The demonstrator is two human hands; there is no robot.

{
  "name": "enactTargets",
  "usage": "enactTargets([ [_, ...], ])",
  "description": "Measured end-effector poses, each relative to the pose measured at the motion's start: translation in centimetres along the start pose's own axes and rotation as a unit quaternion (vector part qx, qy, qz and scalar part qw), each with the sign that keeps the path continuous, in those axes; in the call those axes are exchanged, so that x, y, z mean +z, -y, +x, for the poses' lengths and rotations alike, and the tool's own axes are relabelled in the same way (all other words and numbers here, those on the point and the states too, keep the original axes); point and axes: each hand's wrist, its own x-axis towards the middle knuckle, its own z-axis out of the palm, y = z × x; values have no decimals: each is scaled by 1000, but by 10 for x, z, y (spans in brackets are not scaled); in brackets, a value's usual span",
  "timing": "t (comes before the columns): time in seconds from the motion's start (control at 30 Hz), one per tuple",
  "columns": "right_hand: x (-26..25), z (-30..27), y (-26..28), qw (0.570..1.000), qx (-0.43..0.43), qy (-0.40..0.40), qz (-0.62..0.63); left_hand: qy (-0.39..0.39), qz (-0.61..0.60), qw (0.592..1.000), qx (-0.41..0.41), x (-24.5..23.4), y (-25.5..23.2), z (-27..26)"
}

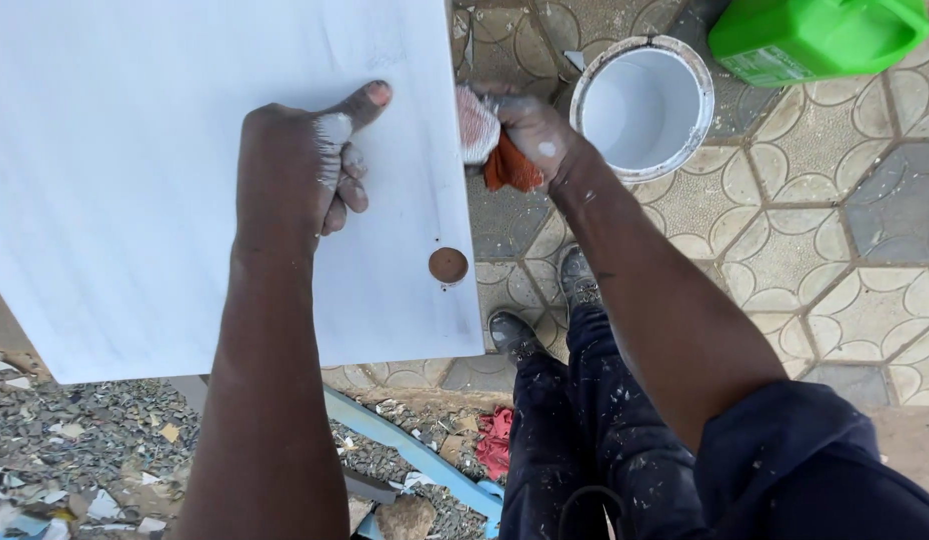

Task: Painting a cabinet door by hand using a rag and white paint in an outdoor workspace.

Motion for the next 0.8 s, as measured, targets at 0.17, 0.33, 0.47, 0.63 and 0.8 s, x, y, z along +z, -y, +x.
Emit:
enactTargets([
  [0.17,38,-57,-42,999,0,19,-30,-38,8,997,-62,4,-6,2],
  [0.33,49,-131,-100,993,96,53,-52,-48,33,996,64,9,4,5],
  [0.47,63,-170,-100,980,177,74,-47,-35,34,996,68,4,10,9],
  [0.63,92,-142,-10,898,106,-339,-259,-37,37,995,88,5,11,9],
  [0.8,118,-71,54,896,-117,-272,-332,-42,26,994,95,5,12,7],
])
